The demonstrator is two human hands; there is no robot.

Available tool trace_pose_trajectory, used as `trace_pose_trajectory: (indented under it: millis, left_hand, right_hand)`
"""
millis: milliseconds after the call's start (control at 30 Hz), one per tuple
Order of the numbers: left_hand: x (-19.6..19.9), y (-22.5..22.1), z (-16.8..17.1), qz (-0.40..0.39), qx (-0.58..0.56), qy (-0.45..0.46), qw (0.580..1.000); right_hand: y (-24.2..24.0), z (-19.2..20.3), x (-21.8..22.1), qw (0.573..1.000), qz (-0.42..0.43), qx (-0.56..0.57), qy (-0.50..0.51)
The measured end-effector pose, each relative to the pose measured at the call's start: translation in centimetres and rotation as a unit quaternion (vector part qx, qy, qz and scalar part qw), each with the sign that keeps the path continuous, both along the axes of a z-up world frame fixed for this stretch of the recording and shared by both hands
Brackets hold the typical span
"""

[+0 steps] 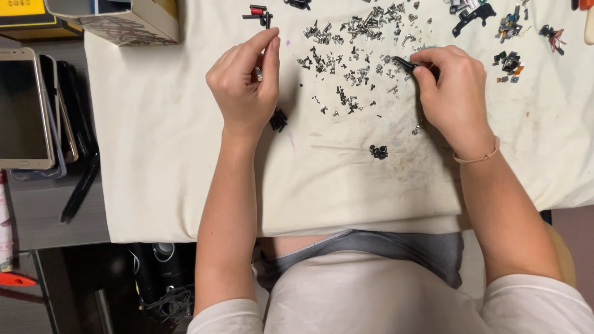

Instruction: Using tweezers to pick up and group small electronic components on a workbench

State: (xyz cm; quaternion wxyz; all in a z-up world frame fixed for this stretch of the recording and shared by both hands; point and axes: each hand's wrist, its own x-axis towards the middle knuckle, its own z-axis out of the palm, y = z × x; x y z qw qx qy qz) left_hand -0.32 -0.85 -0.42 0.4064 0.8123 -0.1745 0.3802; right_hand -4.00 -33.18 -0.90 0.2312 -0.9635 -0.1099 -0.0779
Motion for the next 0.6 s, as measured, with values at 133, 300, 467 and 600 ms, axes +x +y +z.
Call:
trace_pose_trajectory:
  millis: [133, 300, 467, 600]
  left_hand:
    - [0.0, 0.0, 0.1, 0.000, 0.000, -0.003, 1.000]
    - [0.1, 0.0, 0.0, -0.002, -0.001, -0.003, 1.000]
    - [0.0, -0.1, -0.1, -0.011, 0.001, 0.001, 1.000]
    - [0.0, -0.3, -0.1, -0.019, 0.004, 0.003, 1.000]
  right_hand:
    - [0.8, 0.8, 0.0, 0.996, -0.036, 0.061, 0.051]
    - [0.7, 2.7, -1.4, 0.984, -0.069, 0.129, 0.098]
    - [-2.5, 2.7, -5.3, 0.913, -0.100, 0.358, 0.170]
    - [-4.6, 1.4, -8.0, 0.905, -0.135, 0.370, 0.162]
